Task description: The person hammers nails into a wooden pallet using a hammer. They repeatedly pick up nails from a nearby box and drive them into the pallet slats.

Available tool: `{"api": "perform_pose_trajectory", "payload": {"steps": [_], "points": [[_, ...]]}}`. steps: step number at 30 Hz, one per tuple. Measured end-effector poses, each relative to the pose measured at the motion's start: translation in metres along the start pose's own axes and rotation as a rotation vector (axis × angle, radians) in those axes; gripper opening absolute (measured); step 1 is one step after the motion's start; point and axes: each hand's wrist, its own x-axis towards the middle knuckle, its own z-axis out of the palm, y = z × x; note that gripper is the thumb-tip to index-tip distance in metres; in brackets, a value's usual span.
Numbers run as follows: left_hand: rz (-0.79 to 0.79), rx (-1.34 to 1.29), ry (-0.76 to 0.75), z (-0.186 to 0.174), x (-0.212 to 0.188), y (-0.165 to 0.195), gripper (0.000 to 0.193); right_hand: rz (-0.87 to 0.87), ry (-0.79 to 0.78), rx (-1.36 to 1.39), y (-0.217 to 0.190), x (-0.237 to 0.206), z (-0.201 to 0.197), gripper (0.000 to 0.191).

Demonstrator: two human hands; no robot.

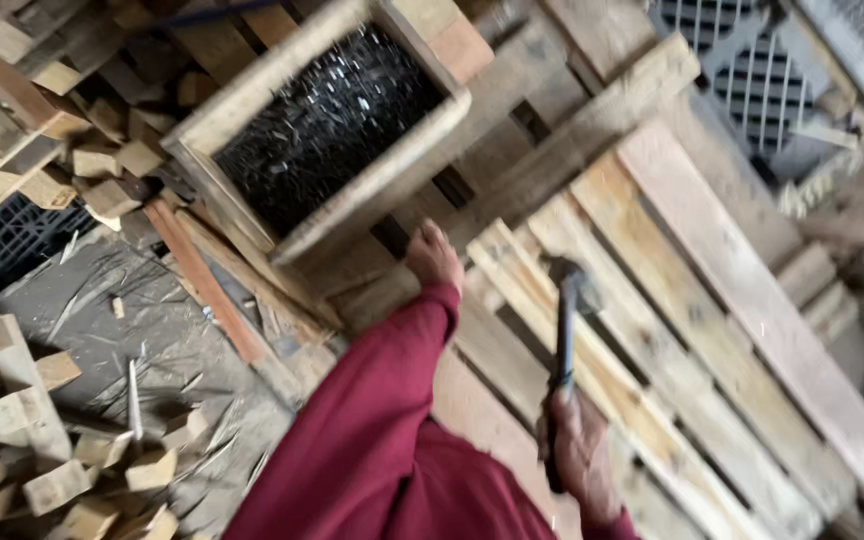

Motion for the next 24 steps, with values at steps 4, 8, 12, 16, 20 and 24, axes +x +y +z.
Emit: {"api": "perform_pose_trajectory", "payload": {"steps": [4, 8, 12, 16, 20, 24], "points": [[-0.708, -0.798, -0.19, -0.032, 0.011, -0.006, 0.031, -0.329, 0.042, 0.137, 0.058, 0.002, -0.034, 0.05], [-0.814, -0.865, -0.355, -0.089, 0.006, -0.006, 0.019, -0.305, 0.079, -0.088, 0.079, 0.012, -0.037, 0.051], [-0.845, -0.799, -0.56, -0.118, -0.02, -0.001, 0.017, -0.018, 0.082, 0.072, 0.083, 0.009, -0.041, 0.052], [-0.67, -0.826, -0.714, -0.135, -0.05, -0.006, 0.014, -0.179, 0.026, 0.218, 0.094, -0.014, -0.048, 0.049], [-0.583, -0.832, -0.713, -0.146, -0.066, -0.021, 0.01, -0.226, -0.113, 0.163, 0.104, -0.027, -0.038, 0.048], [-0.582, -0.896, -0.697, -0.15, -0.068, -0.035, 0.008, 0.033, -0.086, -0.216, 0.102, -0.025, -0.031, 0.055]]}}
